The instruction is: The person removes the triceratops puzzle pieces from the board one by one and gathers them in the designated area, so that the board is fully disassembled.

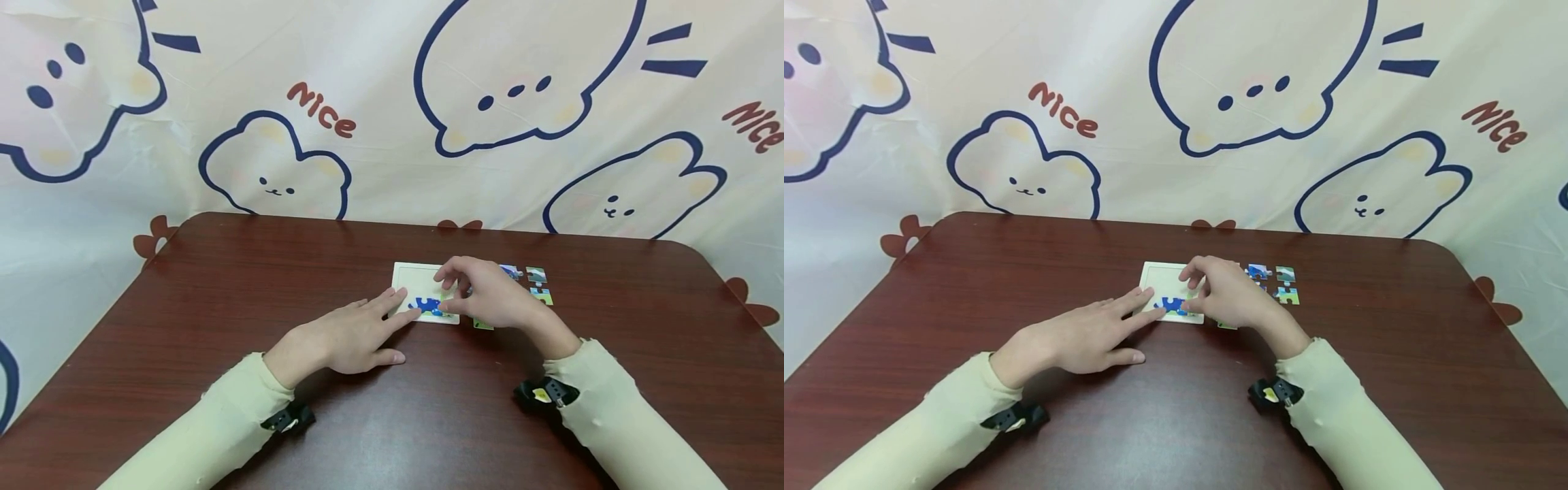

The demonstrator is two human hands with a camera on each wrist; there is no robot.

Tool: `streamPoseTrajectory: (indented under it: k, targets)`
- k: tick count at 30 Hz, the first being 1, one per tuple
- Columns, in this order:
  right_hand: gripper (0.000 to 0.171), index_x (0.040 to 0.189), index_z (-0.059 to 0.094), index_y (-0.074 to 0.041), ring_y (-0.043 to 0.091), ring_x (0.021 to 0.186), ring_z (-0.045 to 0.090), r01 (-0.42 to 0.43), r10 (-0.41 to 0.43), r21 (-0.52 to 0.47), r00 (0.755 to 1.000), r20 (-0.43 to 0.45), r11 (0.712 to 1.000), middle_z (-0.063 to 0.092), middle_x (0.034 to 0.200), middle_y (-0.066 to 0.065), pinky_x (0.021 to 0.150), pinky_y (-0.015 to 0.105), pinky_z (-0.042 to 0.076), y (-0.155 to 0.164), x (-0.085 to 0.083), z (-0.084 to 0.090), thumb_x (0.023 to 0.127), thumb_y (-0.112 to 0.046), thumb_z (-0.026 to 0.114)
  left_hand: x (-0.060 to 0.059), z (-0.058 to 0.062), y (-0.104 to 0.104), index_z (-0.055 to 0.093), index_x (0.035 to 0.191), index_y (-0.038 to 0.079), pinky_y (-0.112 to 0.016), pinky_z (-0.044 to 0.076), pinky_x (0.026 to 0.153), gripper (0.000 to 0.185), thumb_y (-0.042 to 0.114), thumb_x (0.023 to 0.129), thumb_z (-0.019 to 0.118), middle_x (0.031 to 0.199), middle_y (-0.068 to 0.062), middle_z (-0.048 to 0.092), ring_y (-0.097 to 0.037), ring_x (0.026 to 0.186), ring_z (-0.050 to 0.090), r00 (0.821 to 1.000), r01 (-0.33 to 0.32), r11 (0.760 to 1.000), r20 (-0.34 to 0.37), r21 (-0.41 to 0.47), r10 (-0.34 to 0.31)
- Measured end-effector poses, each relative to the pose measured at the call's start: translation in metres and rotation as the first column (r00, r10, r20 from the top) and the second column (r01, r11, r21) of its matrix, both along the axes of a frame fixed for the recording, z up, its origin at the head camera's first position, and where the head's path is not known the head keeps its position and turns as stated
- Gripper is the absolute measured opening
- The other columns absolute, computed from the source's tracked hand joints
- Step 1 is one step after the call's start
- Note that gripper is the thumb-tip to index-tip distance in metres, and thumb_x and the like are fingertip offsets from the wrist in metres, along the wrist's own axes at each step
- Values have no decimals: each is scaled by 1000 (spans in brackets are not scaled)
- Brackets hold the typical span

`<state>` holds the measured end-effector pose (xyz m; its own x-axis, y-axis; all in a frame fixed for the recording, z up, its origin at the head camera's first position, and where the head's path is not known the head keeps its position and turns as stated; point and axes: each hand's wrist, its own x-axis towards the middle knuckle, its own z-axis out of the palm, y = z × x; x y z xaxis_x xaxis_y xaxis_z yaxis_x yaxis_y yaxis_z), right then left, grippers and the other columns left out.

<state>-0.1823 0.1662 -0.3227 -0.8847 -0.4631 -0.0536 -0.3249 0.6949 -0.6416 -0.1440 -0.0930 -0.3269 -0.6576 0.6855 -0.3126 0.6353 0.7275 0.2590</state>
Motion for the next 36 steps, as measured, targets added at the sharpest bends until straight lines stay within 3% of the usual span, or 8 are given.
streamPoseTrajectory:
  k: [6,13,20,36]
  targets:
    - [42,132,68,-7,18,87,67,-45,41,66,998,54,997,71,121,12,76,33,59,-17,-4,-3,92,-12,82,0,0,1,27,170,25,-56,28,131,73,51,108,56,181,-11,10,-30,168,12,1000,0,1000,2,-17,0]
    - [37,126,72,-8,20,95,68,-67,62,142,997,42,988,70,114,8,88,39,62,-27,-4,-6,91,-11,84,0,0,2,27,170,24,-57,28,131,72,49,109,55,181,-13,10,-31,168,11,1000,11,1000,1,-15,-11]
    - [23,112,72,-10,22,92,64,-68,62,146,997,46,987,69,107,8,87,39,60,-33,-6,-7,91,-7,82,0,1,1,26,170,25,-56,28,131,72,50,109,55,181,-12,10,-30,168,10,1000,-2,1000,2,-21,2]
    - [22,110,71,-9,22,93,60,-35,37,212,999,-6,977,67,105,9,89,39,58,-39,-4,-8,91,-6,82,0,1,0,27,170,24,-57,29,131,71,48,110,55,180,-14,11,-32,168,12,1000,5,1000,4,-9,-5]
